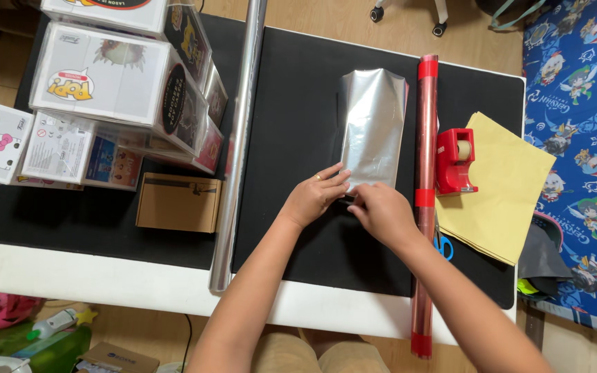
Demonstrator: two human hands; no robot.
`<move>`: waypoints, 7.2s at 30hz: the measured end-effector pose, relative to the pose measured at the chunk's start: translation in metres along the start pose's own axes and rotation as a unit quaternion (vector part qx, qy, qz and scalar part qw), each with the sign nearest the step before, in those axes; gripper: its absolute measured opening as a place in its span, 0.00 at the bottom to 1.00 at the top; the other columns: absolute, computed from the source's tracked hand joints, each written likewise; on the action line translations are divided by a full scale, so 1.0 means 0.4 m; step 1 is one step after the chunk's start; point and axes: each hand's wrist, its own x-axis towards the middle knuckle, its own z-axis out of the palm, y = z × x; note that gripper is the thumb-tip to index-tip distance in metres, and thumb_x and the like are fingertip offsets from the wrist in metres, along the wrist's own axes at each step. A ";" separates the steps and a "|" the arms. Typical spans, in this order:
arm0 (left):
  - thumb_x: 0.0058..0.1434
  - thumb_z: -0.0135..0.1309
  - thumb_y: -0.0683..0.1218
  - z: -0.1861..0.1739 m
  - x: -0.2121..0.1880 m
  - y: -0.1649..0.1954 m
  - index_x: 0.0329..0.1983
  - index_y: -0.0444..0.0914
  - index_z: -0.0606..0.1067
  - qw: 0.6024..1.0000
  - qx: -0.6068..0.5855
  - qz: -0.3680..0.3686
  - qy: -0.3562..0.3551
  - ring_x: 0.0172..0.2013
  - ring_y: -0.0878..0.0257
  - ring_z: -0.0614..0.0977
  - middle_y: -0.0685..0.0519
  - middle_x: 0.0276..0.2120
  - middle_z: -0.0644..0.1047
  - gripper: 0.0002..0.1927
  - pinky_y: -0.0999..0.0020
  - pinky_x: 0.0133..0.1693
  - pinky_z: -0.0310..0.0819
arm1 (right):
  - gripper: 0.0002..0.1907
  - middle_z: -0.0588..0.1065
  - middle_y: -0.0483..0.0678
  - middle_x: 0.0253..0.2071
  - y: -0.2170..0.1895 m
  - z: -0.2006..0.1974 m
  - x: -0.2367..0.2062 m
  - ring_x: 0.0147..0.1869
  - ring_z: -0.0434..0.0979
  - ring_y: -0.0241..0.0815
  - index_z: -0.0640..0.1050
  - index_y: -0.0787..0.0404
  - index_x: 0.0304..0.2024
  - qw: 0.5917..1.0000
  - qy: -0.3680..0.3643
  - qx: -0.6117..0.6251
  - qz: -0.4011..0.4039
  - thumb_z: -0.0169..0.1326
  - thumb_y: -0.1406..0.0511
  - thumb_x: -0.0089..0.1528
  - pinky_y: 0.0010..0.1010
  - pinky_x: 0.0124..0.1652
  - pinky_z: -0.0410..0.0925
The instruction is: The person wraps a rectangular box with silver wrapping paper at a desk. They fold the paper over the box, crease the sides, fold the end flaps inward, and press the folds flat to secure the wrap around the box.
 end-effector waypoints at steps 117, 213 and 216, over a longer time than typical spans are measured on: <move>0.71 0.52 0.52 0.068 0.173 0.060 0.76 0.30 0.50 0.919 -0.218 -0.322 -0.067 0.73 0.44 0.59 0.31 0.73 0.57 0.40 0.56 0.70 0.51 | 0.32 0.75 0.45 0.58 0.245 0.032 0.062 0.62 0.73 0.40 0.63 0.59 0.72 0.793 0.123 0.527 0.280 0.52 0.69 0.65 0.29 0.57 0.67; 0.53 0.63 0.49 -0.393 0.139 0.591 0.23 0.38 0.81 0.961 0.155 0.002 -0.229 0.51 0.55 0.78 0.54 0.28 0.79 0.10 0.34 0.69 0.40 | 0.28 0.64 0.49 0.72 -0.026 -0.159 -0.223 0.76 0.62 0.50 0.71 0.57 0.56 0.989 0.065 -0.022 -0.129 0.52 0.77 0.54 0.56 0.70 0.55; 0.57 0.63 0.53 -0.406 0.175 0.572 0.25 0.38 0.82 0.954 0.152 0.001 -0.259 0.47 0.55 0.79 0.52 0.28 0.79 0.15 0.38 0.70 0.46 | 0.29 0.65 0.48 0.71 -0.027 -0.168 -0.217 0.76 0.61 0.50 0.70 0.58 0.58 0.991 0.046 -0.009 -0.128 0.52 0.77 0.53 0.57 0.70 0.52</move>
